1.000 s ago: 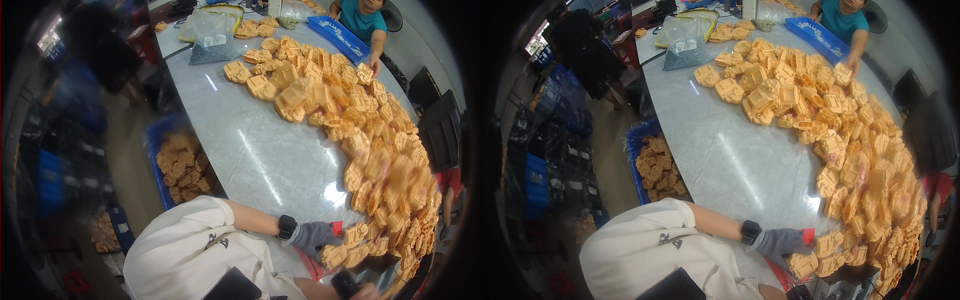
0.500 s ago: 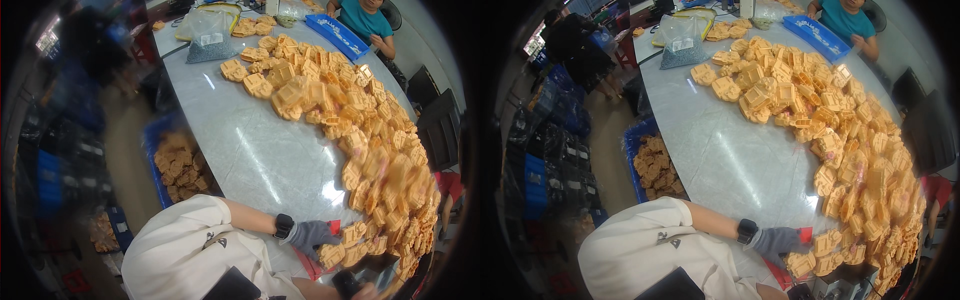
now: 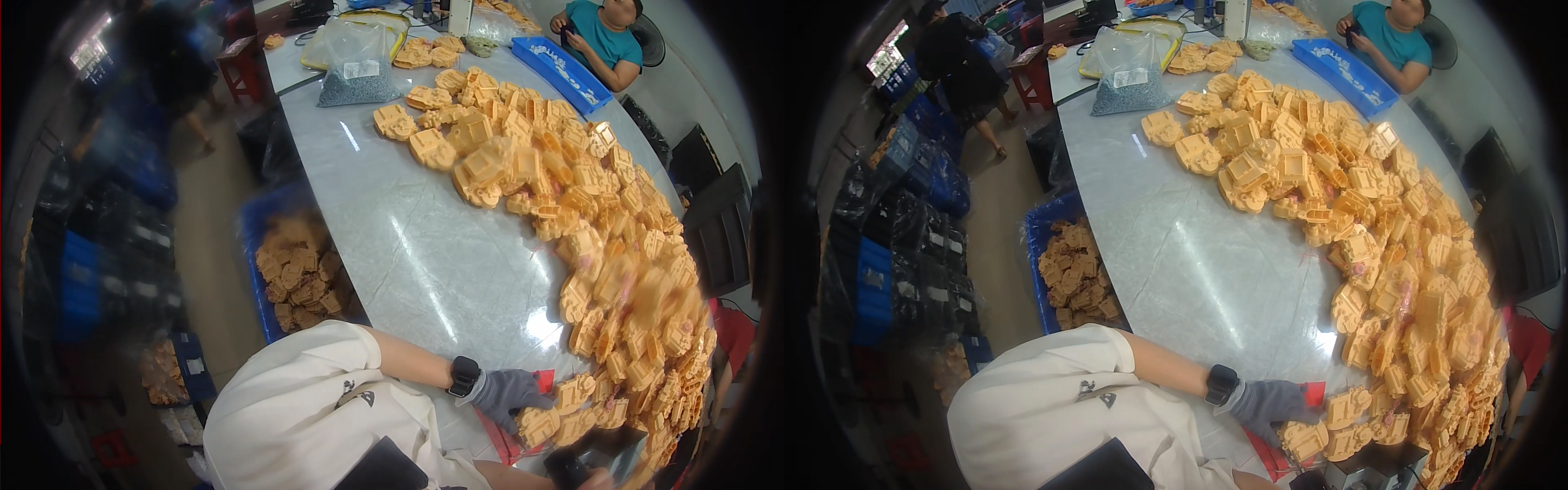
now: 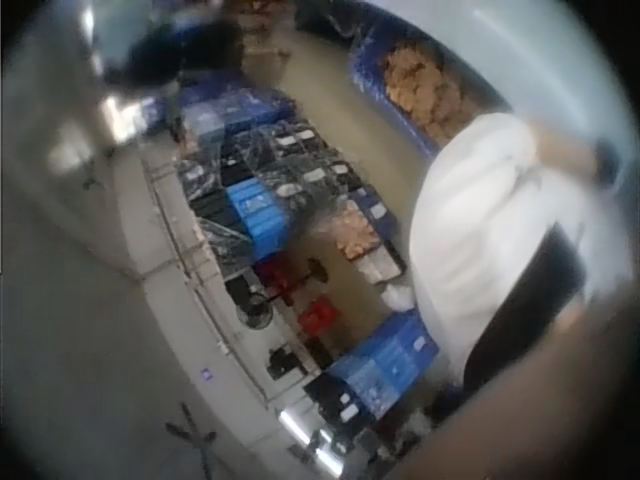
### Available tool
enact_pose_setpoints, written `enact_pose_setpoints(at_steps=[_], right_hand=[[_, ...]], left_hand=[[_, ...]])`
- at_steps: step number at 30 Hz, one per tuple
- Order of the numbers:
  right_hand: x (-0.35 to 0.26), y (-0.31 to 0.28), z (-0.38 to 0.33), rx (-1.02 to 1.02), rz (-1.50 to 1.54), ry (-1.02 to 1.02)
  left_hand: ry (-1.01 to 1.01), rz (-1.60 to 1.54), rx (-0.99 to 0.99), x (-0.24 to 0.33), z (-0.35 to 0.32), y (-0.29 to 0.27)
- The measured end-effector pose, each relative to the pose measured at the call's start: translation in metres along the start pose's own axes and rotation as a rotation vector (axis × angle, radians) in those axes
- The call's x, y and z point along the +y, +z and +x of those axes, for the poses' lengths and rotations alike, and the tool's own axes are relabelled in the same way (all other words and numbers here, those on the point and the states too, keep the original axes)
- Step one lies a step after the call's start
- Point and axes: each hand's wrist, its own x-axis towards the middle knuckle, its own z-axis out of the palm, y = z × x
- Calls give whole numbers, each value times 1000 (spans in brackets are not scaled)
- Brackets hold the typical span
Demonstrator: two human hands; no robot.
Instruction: The person assembles plastic toy vehicle parts by hand at a factory workstation, securing plastic components with screws using an electric screwdriver.
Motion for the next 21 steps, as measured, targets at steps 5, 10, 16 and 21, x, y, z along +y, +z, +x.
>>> enact_pose_setpoints(at_steps=[5, 10, 16, 21], right_hand=[[3, -5, -3, 11, 22, 14], [3, -8, -2, 16, 4, 19], [-3, -10, -2, 9, -43, 52], [-3, -8, -1, 4, -63, 64]], left_hand=[[-4, 7, 46, -1, -3, -1], [-14, 20, 12, 1, -1, -5], [-9, 32, 19, -1, -3, 0], [3, 33, 36, 0, -2, -2]])
